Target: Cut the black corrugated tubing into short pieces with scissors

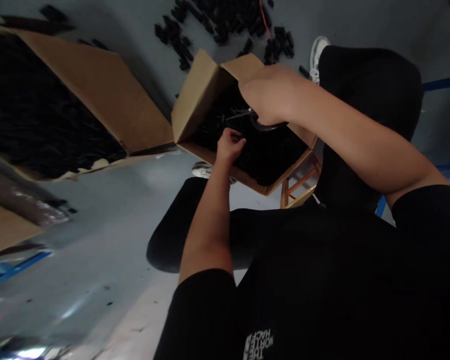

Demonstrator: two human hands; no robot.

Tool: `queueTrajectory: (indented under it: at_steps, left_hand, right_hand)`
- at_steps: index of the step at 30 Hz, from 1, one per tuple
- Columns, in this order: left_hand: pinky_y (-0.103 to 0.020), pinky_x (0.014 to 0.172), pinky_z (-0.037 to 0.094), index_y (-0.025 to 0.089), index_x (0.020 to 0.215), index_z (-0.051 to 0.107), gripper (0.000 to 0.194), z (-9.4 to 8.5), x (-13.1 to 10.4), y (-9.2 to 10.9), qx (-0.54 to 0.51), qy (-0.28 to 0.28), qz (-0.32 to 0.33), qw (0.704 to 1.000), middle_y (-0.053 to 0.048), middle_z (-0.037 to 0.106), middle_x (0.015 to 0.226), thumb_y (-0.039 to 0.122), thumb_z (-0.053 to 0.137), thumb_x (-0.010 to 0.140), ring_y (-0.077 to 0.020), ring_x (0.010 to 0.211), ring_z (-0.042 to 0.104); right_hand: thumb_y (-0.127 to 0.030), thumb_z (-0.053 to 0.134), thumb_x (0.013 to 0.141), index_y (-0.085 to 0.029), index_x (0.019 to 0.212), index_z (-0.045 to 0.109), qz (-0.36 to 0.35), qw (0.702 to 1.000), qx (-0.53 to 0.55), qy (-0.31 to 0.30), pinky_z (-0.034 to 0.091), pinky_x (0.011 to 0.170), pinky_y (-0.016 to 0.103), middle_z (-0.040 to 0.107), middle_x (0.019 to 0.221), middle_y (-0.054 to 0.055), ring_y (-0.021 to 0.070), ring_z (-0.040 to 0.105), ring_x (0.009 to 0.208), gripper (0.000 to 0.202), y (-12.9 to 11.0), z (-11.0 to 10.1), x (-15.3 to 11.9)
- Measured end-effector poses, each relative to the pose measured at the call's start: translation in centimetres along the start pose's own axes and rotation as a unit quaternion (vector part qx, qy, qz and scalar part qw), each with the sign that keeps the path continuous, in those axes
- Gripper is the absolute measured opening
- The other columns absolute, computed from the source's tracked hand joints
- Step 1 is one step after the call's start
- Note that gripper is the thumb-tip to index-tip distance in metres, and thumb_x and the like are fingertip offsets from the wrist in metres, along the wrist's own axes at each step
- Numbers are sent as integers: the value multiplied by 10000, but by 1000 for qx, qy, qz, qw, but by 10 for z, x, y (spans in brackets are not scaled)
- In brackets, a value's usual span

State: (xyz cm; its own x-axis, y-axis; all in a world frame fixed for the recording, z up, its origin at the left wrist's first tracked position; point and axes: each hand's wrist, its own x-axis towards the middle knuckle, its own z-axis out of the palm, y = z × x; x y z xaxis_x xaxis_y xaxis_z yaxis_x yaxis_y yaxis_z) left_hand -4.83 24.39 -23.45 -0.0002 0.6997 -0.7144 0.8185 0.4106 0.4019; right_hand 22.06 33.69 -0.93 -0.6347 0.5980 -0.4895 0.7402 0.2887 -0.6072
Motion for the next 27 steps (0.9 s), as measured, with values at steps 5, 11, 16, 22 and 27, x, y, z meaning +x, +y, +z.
queueTrajectory:
  at_steps: [5, 11, 16, 22, 27]
  left_hand:
    - [-291, 826, 597, 265, 1100, 564, 585, -61, -47, 9, -357, 130, 88, 921, -28, 766, 989, 542, 964, 774, -189, 896, 768]
    - [-265, 774, 608, 268, 1053, 664, 549, -89, -88, 33, -517, 180, 163, 821, -12, 776, 994, 626, 995, 801, -162, 872, 781]
    - [-253, 730, 608, 231, 1042, 715, 570, -88, -88, 37, -578, 136, 190, 782, -10, 779, 941, 524, 1085, 724, -144, 799, 760]
    - [-336, 902, 667, 228, 960, 619, 506, -78, -96, 36, -558, 145, 163, 800, -3, 727, 937, 461, 1052, 840, -223, 989, 827]
    - [-339, 893, 670, 237, 945, 608, 519, -73, -97, 34, -572, 163, 160, 788, 12, 697, 903, 438, 1070, 822, -238, 998, 833]
  right_hand:
    - [-336, 849, 987, -270, 866, 409, 58, 997, 6, 59, 634, 1068, 426, 846, 1202, 187, 381, 799, 1312, 461, -16, -4, 2]
    - [-327, 766, 1066, -247, 879, 540, 54, 970, 225, -79, 492, 605, 268, 672, 668, -32, 155, 683, 637, 305, -14, 16, 17]
    - [-322, 829, 1019, -254, 1001, 530, 46, 954, 290, -69, 535, 630, 259, 696, 792, -38, 173, 733, 735, 307, -13, 42, 26]
    - [-404, 889, 949, -253, 1044, 570, 8, 973, 228, -26, 580, 739, 326, 687, 831, -18, 211, 704, 796, 365, -13, 54, 39]
    - [-415, 904, 913, -256, 1044, 566, -4, 981, 192, -11, 587, 814, 364, 678, 902, -2, 234, 694, 875, 395, -20, 51, 41]
